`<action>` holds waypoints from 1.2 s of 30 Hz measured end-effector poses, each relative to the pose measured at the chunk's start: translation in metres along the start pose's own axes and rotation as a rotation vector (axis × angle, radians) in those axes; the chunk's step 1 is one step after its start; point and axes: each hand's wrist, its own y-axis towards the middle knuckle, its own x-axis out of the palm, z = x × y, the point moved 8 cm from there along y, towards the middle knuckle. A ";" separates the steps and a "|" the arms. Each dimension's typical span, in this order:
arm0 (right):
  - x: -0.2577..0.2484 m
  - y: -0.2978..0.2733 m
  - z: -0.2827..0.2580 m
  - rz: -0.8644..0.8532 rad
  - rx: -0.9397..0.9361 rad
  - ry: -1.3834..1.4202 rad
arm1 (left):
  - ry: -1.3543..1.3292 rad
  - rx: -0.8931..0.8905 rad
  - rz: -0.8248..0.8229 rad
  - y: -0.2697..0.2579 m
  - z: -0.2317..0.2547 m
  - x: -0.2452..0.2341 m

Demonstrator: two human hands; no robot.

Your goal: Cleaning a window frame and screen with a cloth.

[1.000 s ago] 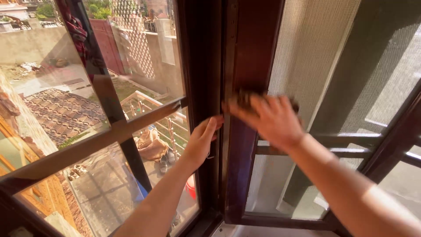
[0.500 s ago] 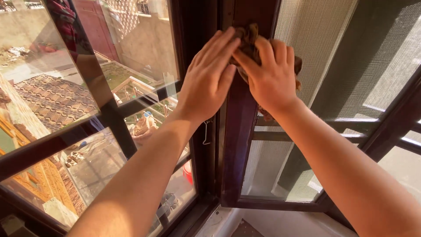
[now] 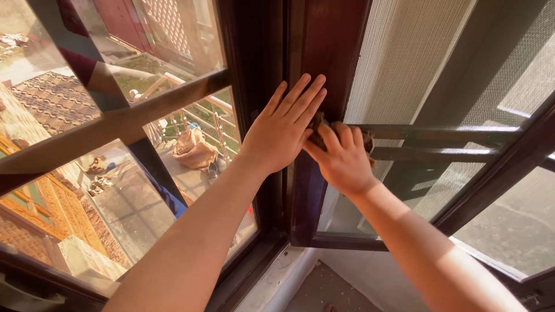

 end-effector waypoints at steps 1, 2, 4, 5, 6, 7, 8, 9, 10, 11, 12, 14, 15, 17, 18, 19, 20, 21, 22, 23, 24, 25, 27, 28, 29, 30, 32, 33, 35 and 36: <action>0.001 -0.006 -0.005 -0.005 0.005 0.002 | -0.005 0.002 -0.005 -0.003 0.000 0.005; 0.002 -0.012 -0.009 -0.012 0.011 0.011 | 0.024 0.000 -0.011 -0.007 0.001 0.010; 0.003 -0.025 -0.018 -0.022 0.021 0.020 | 0.051 0.001 -0.020 -0.011 0.002 0.015; 0.007 -0.031 -0.021 -0.067 0.022 0.033 | 0.055 -0.003 -0.016 -0.012 0.002 0.014; 0.011 -0.037 -0.025 -0.109 0.023 0.044 | 0.061 -0.006 -0.011 -0.012 0.002 0.012; 0.011 -0.049 -0.031 -0.110 0.027 0.044 | 0.060 -0.003 -0.012 -0.014 0.003 0.013; 0.020 -0.061 -0.039 -0.187 -0.018 0.033 | 0.092 -0.003 -0.006 -0.014 0.002 0.012; 0.030 -0.073 -0.046 -0.263 -0.063 0.023 | 0.124 -0.003 0.001 -0.014 0.001 0.012; 0.031 -0.082 -0.051 -0.260 -0.061 0.022 | 0.126 -0.001 0.001 -0.014 0.000 0.012; 0.038 -0.094 -0.060 -0.326 -0.104 0.052 | 0.168 0.005 0.001 -0.013 -0.001 0.012; 0.043 -0.108 -0.070 -0.398 -0.147 0.087 | 0.204 0.009 -0.006 -0.015 0.000 0.013; 0.046 -0.111 -0.069 -0.448 -0.109 0.084 | 0.190 0.012 -0.016 -0.016 0.001 0.011; 0.050 -0.112 -0.067 -0.495 -0.072 0.075 | 0.178 0.014 -0.021 -0.016 0.001 0.009; 0.039 -0.078 -0.053 -0.394 -0.027 0.043 | 0.146 0.014 -0.020 -0.015 -0.001 0.007; 0.029 -0.061 -0.044 -0.299 0.019 0.011 | 0.109 0.013 -0.018 -0.016 -0.001 0.005; 0.030 -0.052 -0.041 -0.299 0.016 0.018 | 0.111 0.007 -0.024 -0.015 -0.001 0.006; 0.023 -0.041 -0.037 -0.206 0.032 -0.001 | 0.084 0.004 -0.025 -0.016 -0.001 0.006; 0.015 -0.031 -0.033 -0.113 0.048 -0.020 | 0.057 0.001 -0.026 -0.017 -0.002 0.005; 0.019 -0.037 -0.034 -0.117 0.051 -0.016 | 0.055 0.001 -0.031 -0.017 -0.001 0.006; 0.020 -0.043 -0.036 -0.088 0.053 -0.007 | 0.044 -0.001 -0.036 -0.017 0.000 0.008; 0.022 -0.051 -0.038 -0.061 0.054 0.002 | 0.032 -0.005 -0.040 -0.018 0.001 0.010; 0.025 -0.063 -0.043 -0.066 0.055 0.005 | 0.028 -0.006 -0.045 -0.021 0.006 0.016; 0.035 -0.086 -0.051 -0.075 0.114 -0.008 | 0.161 0.084 -0.082 -0.028 0.017 0.034; 0.038 -0.096 -0.057 -0.084 0.130 -0.013 | 0.150 0.100 -0.088 -0.030 0.018 0.043; 0.044 -0.107 -0.062 -0.129 0.168 0.029 | 0.214 0.195 -0.112 -0.035 0.026 0.054; 0.046 -0.122 -0.069 -0.185 0.206 0.073 | 0.266 0.289 -0.136 -0.043 0.037 0.067; 0.047 -0.138 -0.080 -0.210 0.240 0.067 | 0.258 0.352 -0.117 -0.051 0.043 0.082; 0.049 -0.145 -0.084 -0.214 0.257 0.064 | 0.272 0.402 -0.090 -0.053 0.045 0.089; 0.059 -0.170 -0.098 -0.253 0.306 0.069 | 0.307 0.408 -0.025 -0.051 0.043 0.095; 0.063 -0.183 -0.107 -0.283 0.352 0.086 | 0.352 0.408 0.031 -0.053 0.043 0.095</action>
